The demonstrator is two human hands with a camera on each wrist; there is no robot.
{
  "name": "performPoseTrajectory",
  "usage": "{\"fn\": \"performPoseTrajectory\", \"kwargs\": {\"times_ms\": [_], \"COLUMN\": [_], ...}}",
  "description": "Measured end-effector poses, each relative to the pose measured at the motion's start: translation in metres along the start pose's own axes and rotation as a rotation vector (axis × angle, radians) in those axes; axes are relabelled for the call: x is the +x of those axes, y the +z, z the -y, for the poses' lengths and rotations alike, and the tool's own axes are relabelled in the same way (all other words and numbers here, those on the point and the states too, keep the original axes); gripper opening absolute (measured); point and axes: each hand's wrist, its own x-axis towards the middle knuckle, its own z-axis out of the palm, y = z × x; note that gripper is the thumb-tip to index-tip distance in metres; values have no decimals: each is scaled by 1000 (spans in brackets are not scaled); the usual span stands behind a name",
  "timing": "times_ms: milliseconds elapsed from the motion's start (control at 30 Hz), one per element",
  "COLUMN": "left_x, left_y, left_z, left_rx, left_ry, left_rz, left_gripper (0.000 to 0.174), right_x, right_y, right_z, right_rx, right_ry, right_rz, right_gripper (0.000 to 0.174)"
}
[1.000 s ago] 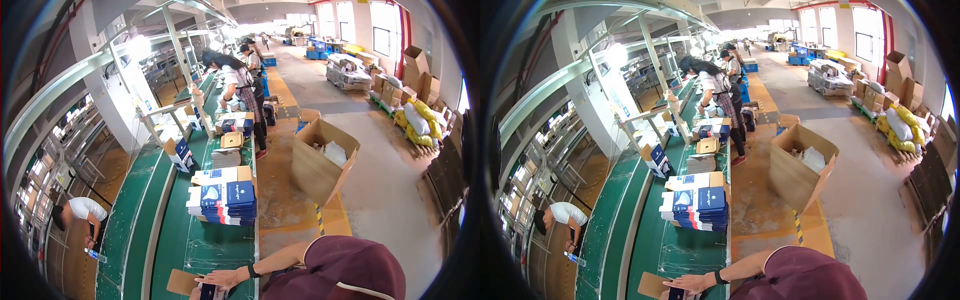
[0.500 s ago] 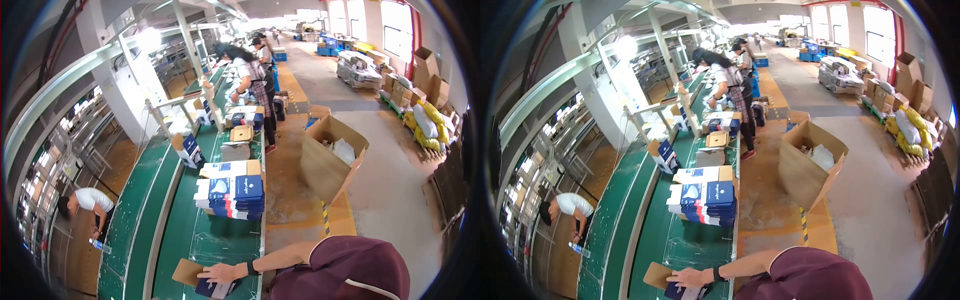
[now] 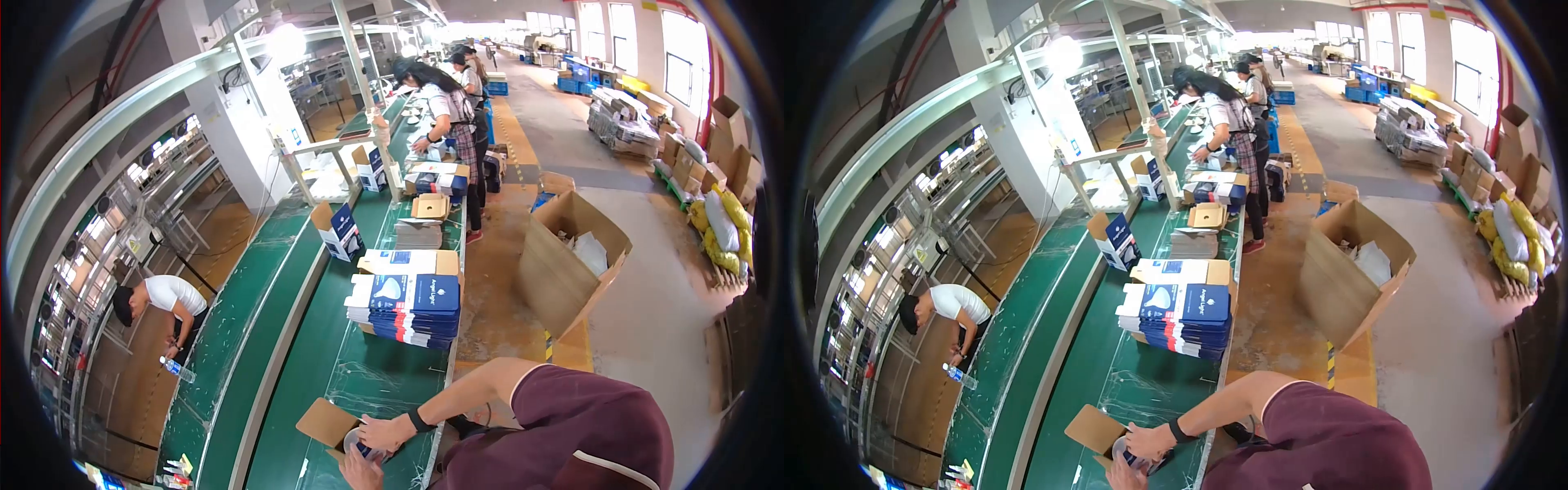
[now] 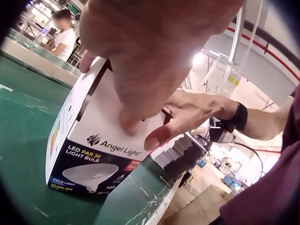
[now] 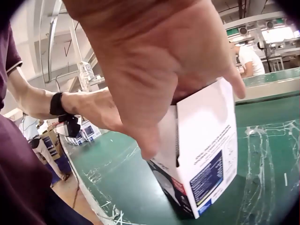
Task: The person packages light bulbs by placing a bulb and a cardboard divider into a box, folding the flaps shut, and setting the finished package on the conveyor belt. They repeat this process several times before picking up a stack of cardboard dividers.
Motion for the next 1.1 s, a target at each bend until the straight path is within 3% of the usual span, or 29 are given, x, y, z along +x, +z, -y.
{"fn": "performPoseTrajectory", "kwargs": {"times_ms": [33, 200, 333, 367, 400, 467, 500, 533, 600, 667, 733, 867, 900, 933, 1000, 1067, 1100], "left_x": [1, -6, -6, -10, -8, -19, -22, -24, -29, -28, -22, -23, -29, -27, -24, -22, -24], "left_y": [0, 8, 11, 36, 38, 36, 47, 59, 63, 60, 38, 40, 58, 42, 35, 28, 29], "left_z": [1, 9, -7, 16, 20, 18, 28, 34, 28, 27, 22, 17, 18, 10, 6, 5, 4], "left_rx": [-171, -129, -108, -72, -175, -393, -491, -379, -131, -133, -172, -79, -127, -125, -243, -307, -265], "left_ry": [-37, -27, -81, -9, -70, -225, -193, -83, 107, 46, -20, 76, -26, -114, -170, -134, -86], "left_rz": [8, 5, 20, 161, 148, 114, 94, -51, -313, -177, 34, -189, -154, 54, 88, 2, -37], "left_gripper": [70, 71, 69, 74, 78, 88, 99, 69, 20, 21, 19, 17, 15, 14, 12, 10, 11], "right_x": [1, -1, -4, -9, -13, -29, -31, -35, -45, -47, -42, -42, -45, -50, -53, -65, -63], "right_y": [4, 5, -2, -10, -18, -20, -16, -11, -7, 0, -7, -23, -30, -37, -48, -41, -33], "right_z": [4, 4, -3, -3, -3, 2, -3, -7, -10, -10, -17, -20, -20, -16, -21, -33, -36], "right_rx": [22, 139, 255, 268, 280, 207, 183, 164, 178, 37, 42, 12, -22, -44, 501, 523, 867], "right_ry": [-3, -41, -46, -28, -19, -57, -98, -138, -166, -149, -216, -186, -197, -196, -61, 158, 316], "right_rz": [-11, -121, 7, 54, 104, -206, -329, -453, -448, -225, -243, -144, -170, -178, -133, -473, -478], "right_gripper": [49, 29, 22, 22, 23, 16, 15, 15, 15, 14, 14, 19, 19, 20, 26, 52, 57]}}
